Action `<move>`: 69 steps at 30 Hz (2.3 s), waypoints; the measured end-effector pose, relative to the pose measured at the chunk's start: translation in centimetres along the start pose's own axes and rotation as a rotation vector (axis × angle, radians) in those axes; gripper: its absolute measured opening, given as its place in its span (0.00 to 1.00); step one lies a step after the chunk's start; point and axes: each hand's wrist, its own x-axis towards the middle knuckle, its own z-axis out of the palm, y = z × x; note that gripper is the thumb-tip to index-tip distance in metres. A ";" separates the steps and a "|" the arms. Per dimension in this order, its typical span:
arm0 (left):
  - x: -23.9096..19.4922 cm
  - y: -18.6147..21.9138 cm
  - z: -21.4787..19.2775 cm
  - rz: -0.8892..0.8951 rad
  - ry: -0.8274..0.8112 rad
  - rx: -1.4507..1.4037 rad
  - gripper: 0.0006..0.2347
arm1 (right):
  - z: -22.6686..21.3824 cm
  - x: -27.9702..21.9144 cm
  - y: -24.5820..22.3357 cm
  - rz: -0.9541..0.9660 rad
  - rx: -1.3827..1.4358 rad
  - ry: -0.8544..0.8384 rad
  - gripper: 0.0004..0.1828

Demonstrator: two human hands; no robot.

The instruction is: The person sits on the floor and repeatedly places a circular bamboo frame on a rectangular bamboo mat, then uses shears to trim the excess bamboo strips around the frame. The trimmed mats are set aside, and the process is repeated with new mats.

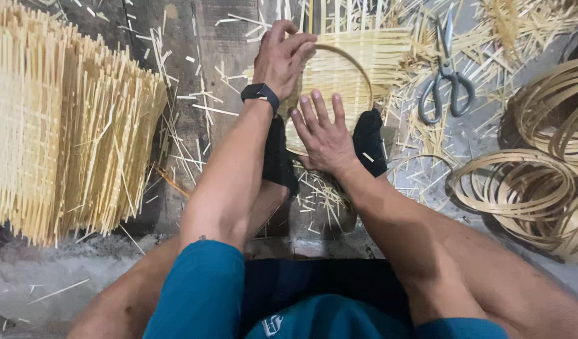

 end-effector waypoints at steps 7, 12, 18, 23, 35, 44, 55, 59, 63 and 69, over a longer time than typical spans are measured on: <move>0.7 -0.3 0.3 -0.100 -0.057 -0.089 0.14 | 0.1 0.3 -0.8 0.043 -0.015 0.027 0.47; 1.5 0.4 -0.6 -0.153 -0.128 -0.080 0.16 | -3.5 2.0 0.9 0.069 0.262 -0.072 0.47; 1.5 -1.4 0.2 -0.207 -0.174 -0.124 0.16 | -3.6 6.1 9.5 0.204 0.334 0.373 0.16; 1.8 -3.3 1.7 -0.365 -0.208 -0.213 0.15 | -1.0 7.5 11.7 0.538 0.818 0.209 0.10; 3.2 -7.0 4.4 -0.700 -0.069 -0.752 0.22 | -1.3 9.9 12.3 0.567 0.749 0.316 0.22; -6.8 -2.5 2.5 -0.222 0.592 0.415 0.12 | -7.6 15.1 6.8 0.463 0.407 -0.331 0.30; -8.1 -8.8 1.9 -0.985 0.346 -0.921 0.14 | -6.3 16.1 6.2 0.555 0.371 -0.410 0.32; -8.7 -11.3 2.4 -0.896 0.261 -1.225 0.13 | -4.2 14.1 7.2 0.729 0.991 0.061 0.20; -8.9 -11.9 2.7 -0.879 0.195 -1.063 0.14 | -7.7 6.4 14.7 0.503 0.773 0.396 0.13; -4.4 -3.3 -2.0 -0.533 0.077 -0.856 0.22 | -22.3 -13.1 24.5 0.764 0.020 -0.331 0.23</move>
